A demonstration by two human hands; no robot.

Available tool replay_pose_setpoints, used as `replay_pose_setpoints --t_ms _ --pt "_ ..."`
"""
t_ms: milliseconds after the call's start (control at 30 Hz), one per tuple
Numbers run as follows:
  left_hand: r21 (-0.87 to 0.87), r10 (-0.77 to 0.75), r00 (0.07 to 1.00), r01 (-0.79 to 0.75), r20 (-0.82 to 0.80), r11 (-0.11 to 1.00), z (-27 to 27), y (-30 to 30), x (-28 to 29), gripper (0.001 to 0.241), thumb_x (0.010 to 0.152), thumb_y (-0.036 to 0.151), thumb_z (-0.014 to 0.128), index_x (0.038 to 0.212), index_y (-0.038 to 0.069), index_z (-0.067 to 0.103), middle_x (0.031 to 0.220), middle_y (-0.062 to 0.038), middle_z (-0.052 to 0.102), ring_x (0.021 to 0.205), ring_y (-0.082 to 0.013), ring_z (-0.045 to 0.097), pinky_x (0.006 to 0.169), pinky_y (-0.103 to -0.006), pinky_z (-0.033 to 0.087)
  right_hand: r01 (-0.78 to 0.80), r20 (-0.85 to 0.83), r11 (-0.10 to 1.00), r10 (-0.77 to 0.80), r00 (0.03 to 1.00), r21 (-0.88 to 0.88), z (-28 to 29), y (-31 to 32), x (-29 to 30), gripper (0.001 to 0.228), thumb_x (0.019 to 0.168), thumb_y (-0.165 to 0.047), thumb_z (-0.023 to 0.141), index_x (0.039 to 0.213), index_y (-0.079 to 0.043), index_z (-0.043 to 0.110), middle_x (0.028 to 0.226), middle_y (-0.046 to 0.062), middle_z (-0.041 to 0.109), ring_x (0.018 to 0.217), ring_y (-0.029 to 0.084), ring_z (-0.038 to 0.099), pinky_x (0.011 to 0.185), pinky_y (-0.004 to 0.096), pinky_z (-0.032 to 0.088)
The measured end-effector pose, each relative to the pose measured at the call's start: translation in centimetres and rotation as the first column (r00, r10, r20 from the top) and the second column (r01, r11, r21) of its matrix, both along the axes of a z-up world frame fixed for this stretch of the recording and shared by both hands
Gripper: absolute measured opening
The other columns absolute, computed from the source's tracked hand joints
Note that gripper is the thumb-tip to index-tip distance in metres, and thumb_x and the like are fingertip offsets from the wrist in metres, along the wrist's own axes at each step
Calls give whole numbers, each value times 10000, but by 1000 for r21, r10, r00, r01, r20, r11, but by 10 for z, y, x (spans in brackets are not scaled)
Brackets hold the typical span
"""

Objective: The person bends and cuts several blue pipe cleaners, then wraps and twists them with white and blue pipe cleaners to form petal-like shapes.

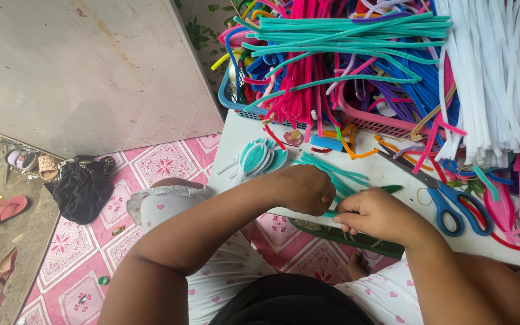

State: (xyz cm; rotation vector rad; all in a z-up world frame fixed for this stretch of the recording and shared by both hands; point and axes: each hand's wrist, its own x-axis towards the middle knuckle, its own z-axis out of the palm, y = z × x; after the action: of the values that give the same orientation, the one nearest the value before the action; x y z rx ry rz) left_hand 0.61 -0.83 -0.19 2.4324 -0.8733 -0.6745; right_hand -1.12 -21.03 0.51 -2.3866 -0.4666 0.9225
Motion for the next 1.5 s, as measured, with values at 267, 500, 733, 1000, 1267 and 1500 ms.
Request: replay_pose_setpoints --t_ms 267,500,733,1000,1267,1500 --pt "60 -30 997 35 -75 998 -1 -13 7 228 837 228 729 1022 121 810 912 -138 769 837 -303 769 709 -391 619 -44 79 999 45 996 -9 -4 -6 9 236 868 -199 697 691 -115 829 619 51 802 686 133 795 649 274 602" --pt "-31 55 990 -59 -132 998 -8 -3 10 262 842 191 710 1056 72 803 948 -191 766 887 -378 767 746 -452 615 59 105 991 -72 992 117 4 -13 5 157 898 -133 672 979 -114 805 828 82 880 820 155 839 776 333 646" --pt "-412 193 975 -222 -109 884 -14 7 1 187 864 115 701 995 10 784 858 -193 735 788 -302 729 692 -381 580 -18 318 960 -74 945 278 -19 -18 17 84 873 -110 736 855 -88 815 789 88 802 828 195 767 736 352 609" --pt "-805 407 905 -332 -125 492 -42 -4 -6 49 853 74 738 824 39 754 710 -90 649 659 -160 621 600 -291 506 16 332 823 -247 910 567 -37 -19 20 113 890 -55 726 786 -26 763 660 86 686 717 134 647 687 331 564" --pt "-900 527 788 -425 -317 95 -53 -36 -3 67 852 62 767 786 57 752 698 -46 590 709 -104 550 656 -247 460 112 256 651 -443 859 751 -50 -17 21 210 996 -130 686 815 -38 742 642 40 673 669 78 595 686 263 548" --pt "-909 505 788 -417 -352 17 -43 -48 1 58 863 82 781 808 72 766 720 -34 595 755 -95 558 706 -241 456 132 114 398 -537 836 908 -79 -13 22 237 1022 -54 642 800 10 693 627 51 613 712 60 554 718 257 547"
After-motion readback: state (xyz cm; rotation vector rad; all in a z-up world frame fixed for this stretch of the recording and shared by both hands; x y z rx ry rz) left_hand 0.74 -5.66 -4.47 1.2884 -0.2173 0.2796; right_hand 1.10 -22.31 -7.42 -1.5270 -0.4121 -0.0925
